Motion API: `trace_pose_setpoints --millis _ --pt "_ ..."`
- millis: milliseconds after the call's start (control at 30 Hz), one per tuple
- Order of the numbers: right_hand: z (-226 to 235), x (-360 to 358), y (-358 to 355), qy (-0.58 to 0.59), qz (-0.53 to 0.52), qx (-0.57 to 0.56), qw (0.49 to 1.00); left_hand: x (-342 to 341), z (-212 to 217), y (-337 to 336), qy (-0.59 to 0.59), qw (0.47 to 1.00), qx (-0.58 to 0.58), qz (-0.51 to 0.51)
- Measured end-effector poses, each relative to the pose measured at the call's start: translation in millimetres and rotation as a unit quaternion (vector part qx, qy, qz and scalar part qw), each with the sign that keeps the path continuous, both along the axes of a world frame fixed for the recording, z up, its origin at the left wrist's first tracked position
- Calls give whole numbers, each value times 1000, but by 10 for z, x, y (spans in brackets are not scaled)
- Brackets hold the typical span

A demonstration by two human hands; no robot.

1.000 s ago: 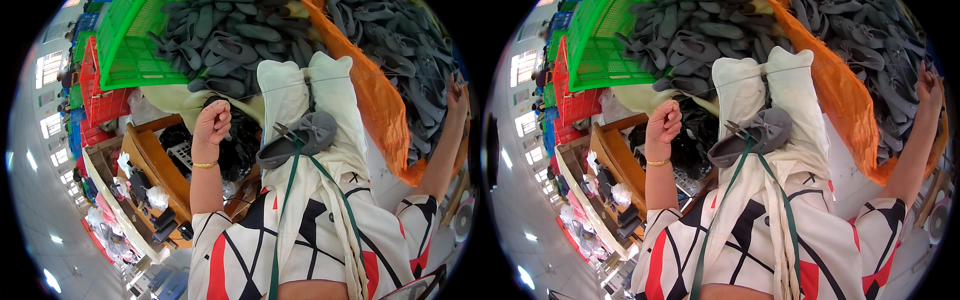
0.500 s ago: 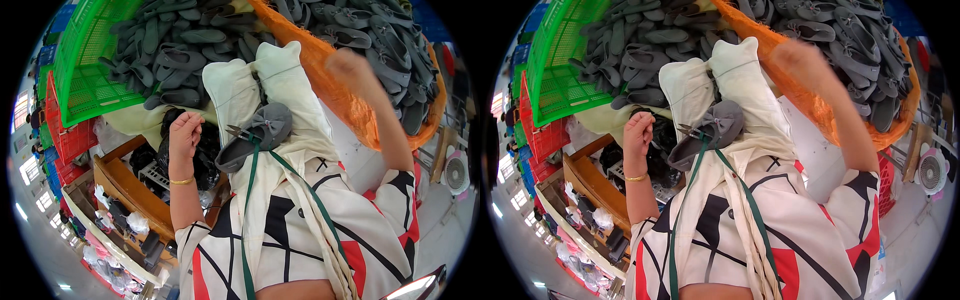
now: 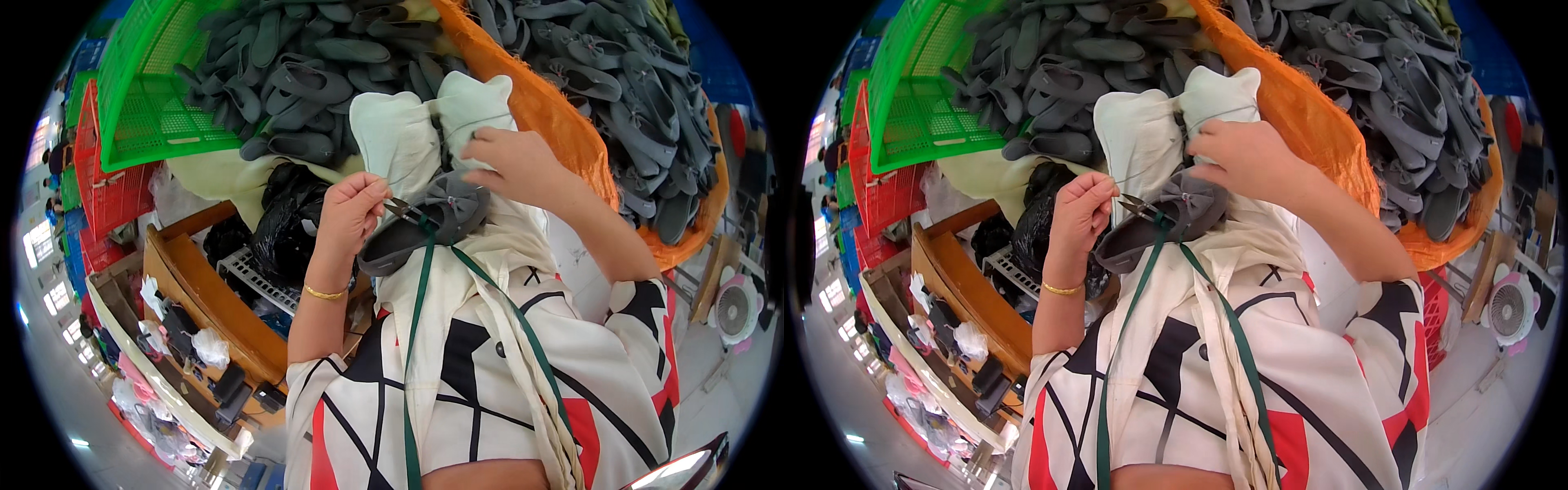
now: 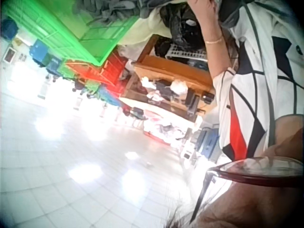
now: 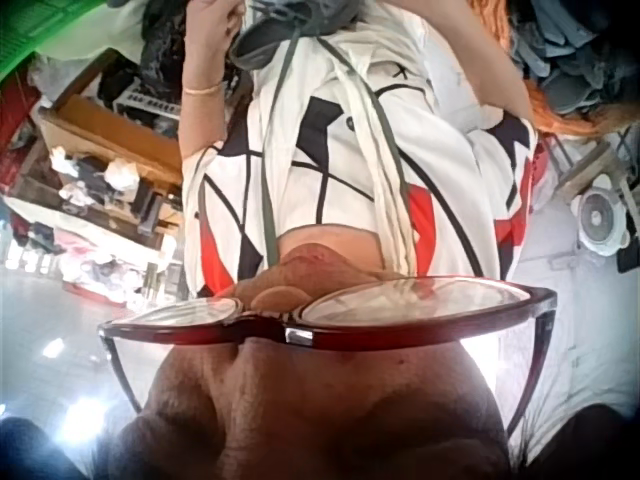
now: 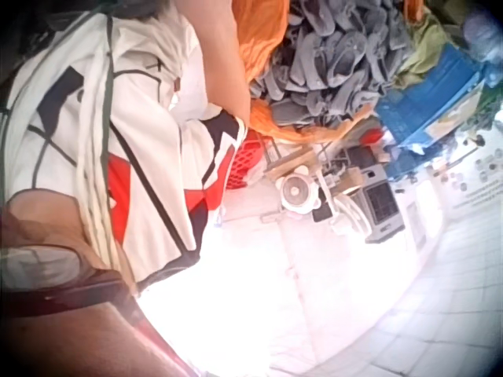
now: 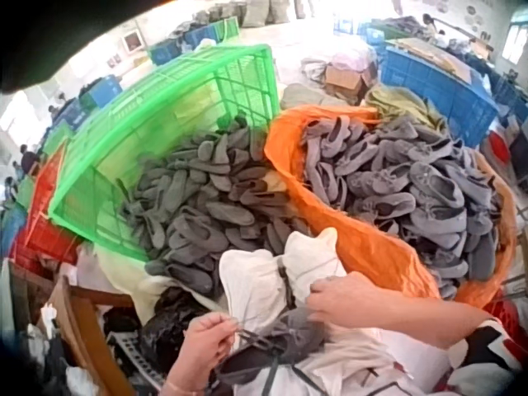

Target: The person is sewing a grey slipper using a needle and thread. They repeatedly pull the thread through the fabric to secure the slipper's structure. The person handles the slipper and thread throughout the process, working in a setting with piles of similar footwear.

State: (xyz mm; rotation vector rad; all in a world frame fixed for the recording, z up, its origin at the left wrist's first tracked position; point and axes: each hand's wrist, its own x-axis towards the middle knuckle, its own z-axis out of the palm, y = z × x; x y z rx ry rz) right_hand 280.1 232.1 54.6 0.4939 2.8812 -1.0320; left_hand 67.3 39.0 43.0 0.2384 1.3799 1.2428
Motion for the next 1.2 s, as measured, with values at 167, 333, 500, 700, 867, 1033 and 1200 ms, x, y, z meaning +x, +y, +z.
trace_pose_setpoints --millis 167,333,500,700,867,1033,1200 --pt "-65 -490 -351 101 -61 -265 957 5 44 31 4 999 6 -32" --pt "-136 -683 -392 25 -76 -401 913 -88 -24 -159 59 997 4 -50" --pt "-167 -734 -301 75 -79 -363 925 -499 -322 -488 260 949 -73 -165" --pt "-83 -807 -318 52 -63 -328 941 -512 -99 -165 364 919 107 -112" --pt "-39 -879 -299 58 -69 -332 939 -460 -228 54 286 929 116 -205" --pt "-82 -951 -227 59 -104 -267 956 -582 -371 123 195 955 100 -201" --pt "-257 -1019 -257 139 -119 -106 977 -642 -447 144 154 972 77 -160"
